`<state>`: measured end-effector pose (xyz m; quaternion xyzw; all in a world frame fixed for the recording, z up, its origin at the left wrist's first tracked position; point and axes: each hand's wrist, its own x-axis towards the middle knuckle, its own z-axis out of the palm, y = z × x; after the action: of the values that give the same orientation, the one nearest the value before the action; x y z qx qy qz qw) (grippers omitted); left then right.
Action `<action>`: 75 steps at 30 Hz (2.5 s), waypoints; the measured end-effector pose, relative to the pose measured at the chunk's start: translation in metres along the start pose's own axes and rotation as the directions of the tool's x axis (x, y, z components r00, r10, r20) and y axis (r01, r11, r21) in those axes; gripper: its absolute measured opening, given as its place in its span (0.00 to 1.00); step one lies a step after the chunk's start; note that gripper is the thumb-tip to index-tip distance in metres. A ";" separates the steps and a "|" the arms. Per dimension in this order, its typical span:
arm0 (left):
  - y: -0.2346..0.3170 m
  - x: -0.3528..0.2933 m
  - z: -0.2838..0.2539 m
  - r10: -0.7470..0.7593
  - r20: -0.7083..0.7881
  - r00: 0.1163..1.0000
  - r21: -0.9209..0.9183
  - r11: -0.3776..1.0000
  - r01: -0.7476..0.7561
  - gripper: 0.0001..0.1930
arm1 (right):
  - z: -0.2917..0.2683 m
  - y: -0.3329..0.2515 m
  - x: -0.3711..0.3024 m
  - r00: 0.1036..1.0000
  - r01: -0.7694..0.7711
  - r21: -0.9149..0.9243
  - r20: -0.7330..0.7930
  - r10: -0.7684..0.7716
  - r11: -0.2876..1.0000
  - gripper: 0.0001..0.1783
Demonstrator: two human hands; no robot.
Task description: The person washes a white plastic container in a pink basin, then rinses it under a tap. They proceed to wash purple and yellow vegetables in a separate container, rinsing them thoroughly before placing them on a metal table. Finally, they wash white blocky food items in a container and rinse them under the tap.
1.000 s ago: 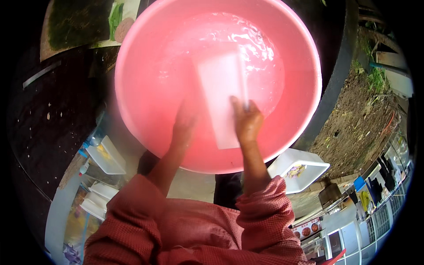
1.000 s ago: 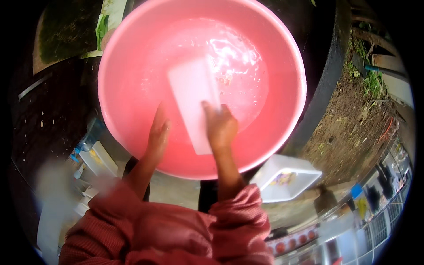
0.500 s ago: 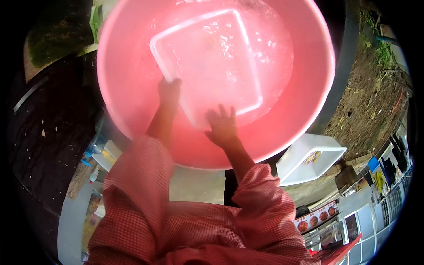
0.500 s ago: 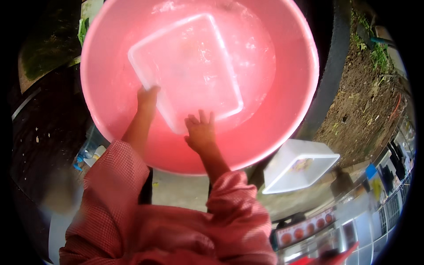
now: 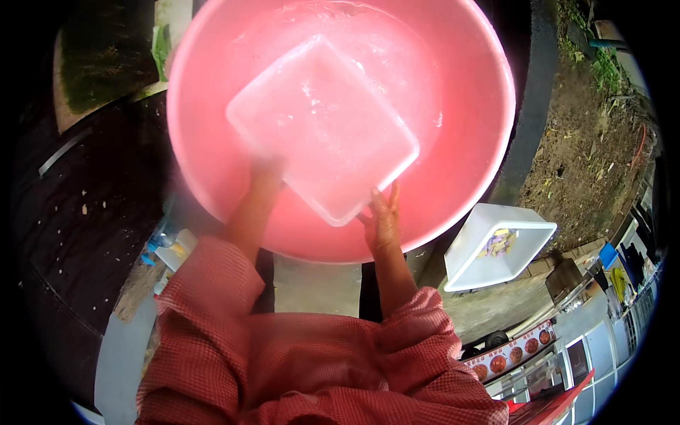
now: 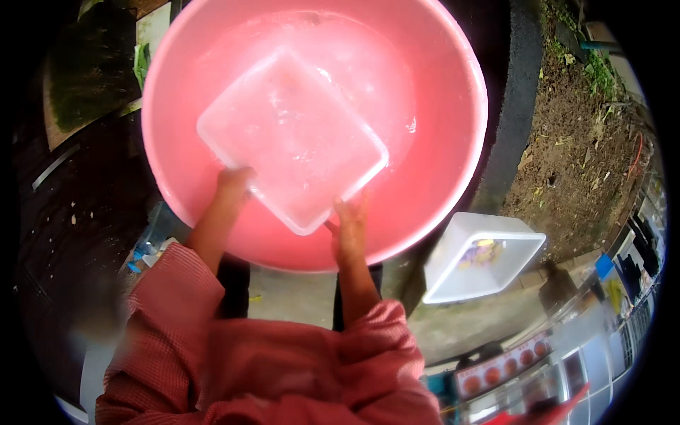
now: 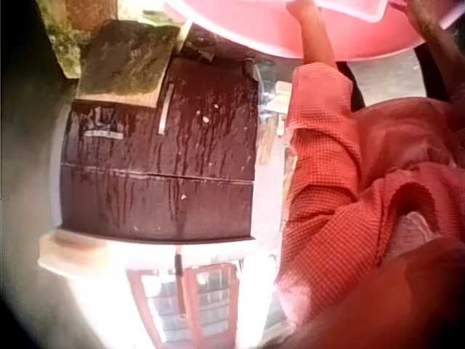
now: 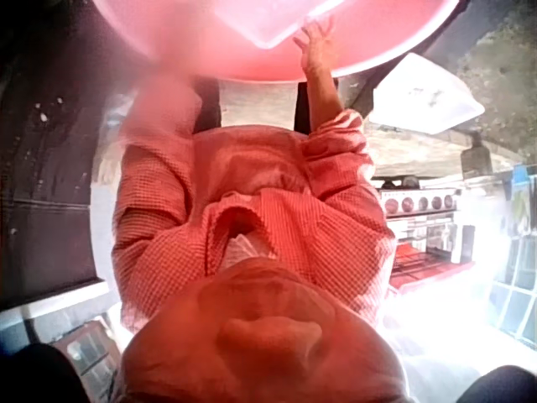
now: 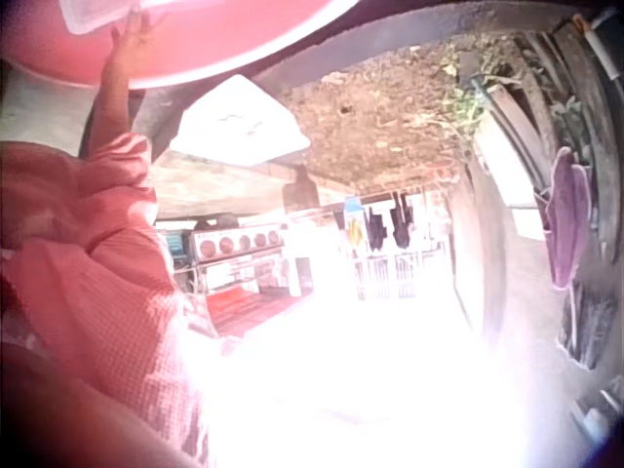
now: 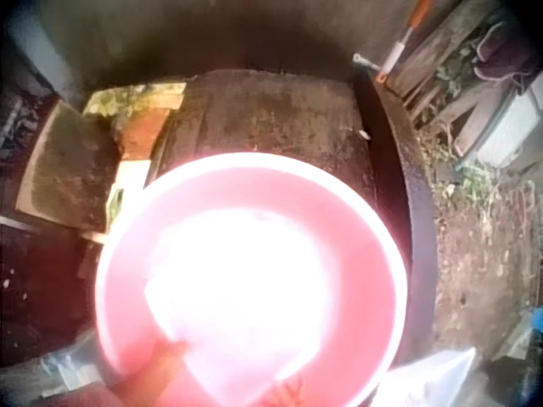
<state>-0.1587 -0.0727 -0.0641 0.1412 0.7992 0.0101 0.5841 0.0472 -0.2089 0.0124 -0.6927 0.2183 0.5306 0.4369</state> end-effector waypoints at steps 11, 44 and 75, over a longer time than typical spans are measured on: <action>0.032 -0.153 0.028 -0.234 0.167 0.958 -0.147 0.955 0.259 0.15 | 0.025 -0.113 -0.116 0.956 0.291 -0.179 0.097 -0.278 0.940 0.47; 0.165 -0.502 -0.286 0.854 0.496 0.158 -0.046 0.208 -0.977 0.39 | 0.085 -0.141 -0.505 0.768 0.523 0.272 0.262 -0.585 0.808 0.38; 0.296 -0.466 -0.803 0.969 -0.235 -0.072 0.910 0.194 -0.366 0.15 | 0.185 -0.104 -0.482 0.685 0.344 0.614 0.354 -0.637 0.711 0.40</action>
<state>-0.7179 0.2205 0.6785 0.7049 0.6894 0.1457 -0.0811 -0.1386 -0.0778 0.4875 -0.4072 0.0131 0.4850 0.7738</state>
